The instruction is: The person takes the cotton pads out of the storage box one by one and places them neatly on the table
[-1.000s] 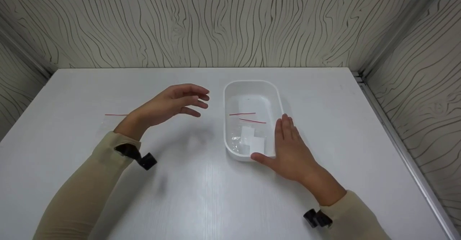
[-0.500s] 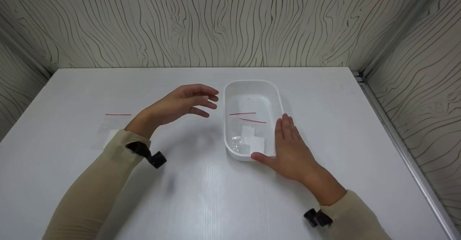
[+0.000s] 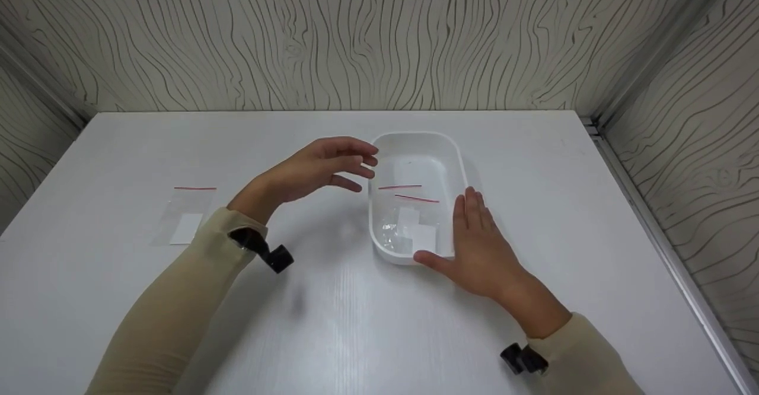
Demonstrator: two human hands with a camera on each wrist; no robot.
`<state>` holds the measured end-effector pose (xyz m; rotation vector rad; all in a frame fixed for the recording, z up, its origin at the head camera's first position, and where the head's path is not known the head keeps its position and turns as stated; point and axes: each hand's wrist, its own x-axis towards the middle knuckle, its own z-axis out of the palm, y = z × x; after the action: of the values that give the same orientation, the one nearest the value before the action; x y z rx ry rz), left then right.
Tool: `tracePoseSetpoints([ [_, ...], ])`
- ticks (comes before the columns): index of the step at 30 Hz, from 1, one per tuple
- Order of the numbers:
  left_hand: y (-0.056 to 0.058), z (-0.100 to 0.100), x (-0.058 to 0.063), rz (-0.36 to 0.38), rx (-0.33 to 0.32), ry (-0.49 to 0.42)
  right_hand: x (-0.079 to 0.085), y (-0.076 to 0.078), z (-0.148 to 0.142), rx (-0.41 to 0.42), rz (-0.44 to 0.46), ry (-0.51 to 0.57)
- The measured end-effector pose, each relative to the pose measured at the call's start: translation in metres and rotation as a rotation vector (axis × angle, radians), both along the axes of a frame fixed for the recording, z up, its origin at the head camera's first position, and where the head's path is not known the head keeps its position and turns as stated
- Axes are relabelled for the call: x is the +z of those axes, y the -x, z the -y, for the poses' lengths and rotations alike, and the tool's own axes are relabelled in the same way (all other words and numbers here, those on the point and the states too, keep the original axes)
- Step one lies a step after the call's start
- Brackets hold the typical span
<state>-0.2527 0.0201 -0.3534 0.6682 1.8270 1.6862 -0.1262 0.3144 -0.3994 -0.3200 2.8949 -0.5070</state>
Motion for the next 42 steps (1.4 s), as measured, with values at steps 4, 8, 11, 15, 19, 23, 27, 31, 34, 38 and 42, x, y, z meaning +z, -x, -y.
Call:
tracePoseSetpoints([
  [4,0.001,-0.002,0.000,0.007,0.009,0.008,0.001,0.000,0.001,0.003,0.006,-0.003],
  [8,0.002,-0.005,0.001,0.026,0.018,0.016,0.002,0.000,0.001,-0.001,0.020,0.000],
  [11,0.003,-0.010,0.003,0.028,0.018,0.032,0.002,0.000,0.001,-0.005,0.023,-0.009],
  [15,0.004,-0.017,0.007,0.019,0.006,0.067,0.002,0.000,0.001,-0.005,0.024,-0.018],
  [19,0.006,-0.024,0.010,0.019,-0.004,0.118,0.002,0.000,0.001,-0.005,0.025,-0.010],
  [23,0.009,-0.031,0.012,0.038,0.000,0.166,0.002,0.000,0.001,-0.004,0.025,-0.006],
  [27,0.012,-0.036,0.012,0.061,0.003,0.203,0.002,0.000,0.001,-0.006,0.026,-0.010],
  [31,0.015,-0.041,0.013,0.088,0.018,0.246,0.003,0.000,0.002,-0.005,0.029,-0.006],
  [34,0.016,-0.044,0.014,0.093,0.025,0.266,0.003,-0.001,0.001,0.001,0.021,0.001],
  [38,0.016,-0.050,0.015,0.094,0.031,0.295,0.003,-0.001,0.000,0.010,0.005,0.008],
  [42,0.016,-0.058,0.015,0.112,0.051,0.340,0.003,-0.001,-0.001,0.009,0.000,-0.003],
])
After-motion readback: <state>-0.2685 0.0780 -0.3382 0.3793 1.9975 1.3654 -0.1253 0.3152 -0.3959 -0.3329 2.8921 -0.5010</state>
